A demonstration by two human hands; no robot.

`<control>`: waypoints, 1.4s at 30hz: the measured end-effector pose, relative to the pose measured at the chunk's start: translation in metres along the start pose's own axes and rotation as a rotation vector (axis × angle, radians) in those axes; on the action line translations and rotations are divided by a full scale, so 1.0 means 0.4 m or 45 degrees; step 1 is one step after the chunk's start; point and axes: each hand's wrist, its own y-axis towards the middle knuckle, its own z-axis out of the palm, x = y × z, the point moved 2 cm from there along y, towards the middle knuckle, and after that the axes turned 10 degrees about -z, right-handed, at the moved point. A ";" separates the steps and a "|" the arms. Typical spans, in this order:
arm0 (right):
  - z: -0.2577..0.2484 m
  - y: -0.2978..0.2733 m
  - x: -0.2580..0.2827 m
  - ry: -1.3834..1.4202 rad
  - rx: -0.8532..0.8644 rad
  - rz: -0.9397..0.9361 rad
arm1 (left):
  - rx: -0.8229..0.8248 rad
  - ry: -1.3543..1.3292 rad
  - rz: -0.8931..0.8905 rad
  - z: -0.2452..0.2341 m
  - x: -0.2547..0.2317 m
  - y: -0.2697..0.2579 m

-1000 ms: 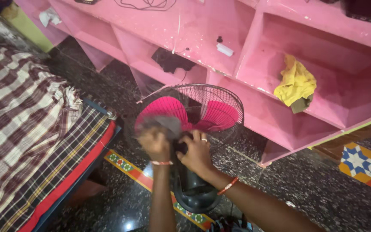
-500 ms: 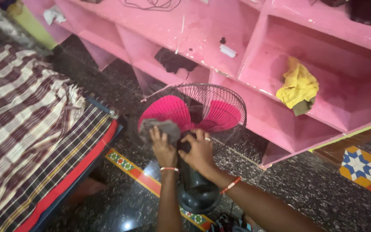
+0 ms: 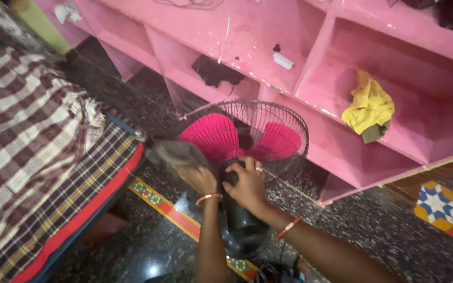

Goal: The person cleans a pink table fan using a cloth. They wipe the fan's body, blades, and cage while sitting on the floor.

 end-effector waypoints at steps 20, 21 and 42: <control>0.017 -0.005 0.039 -0.055 -0.052 0.009 | 0.682 -1.026 -1.840 -0.026 0.201 -0.256; 0.017 -0.010 0.036 -0.052 -0.066 0.009 | 0.811 -1.068 -1.878 -0.026 0.191 -0.285; 0.138 -0.456 -0.440 0.743 0.510 0.137 | 1.566 -1.086 -1.760 -0.272 -0.008 -0.633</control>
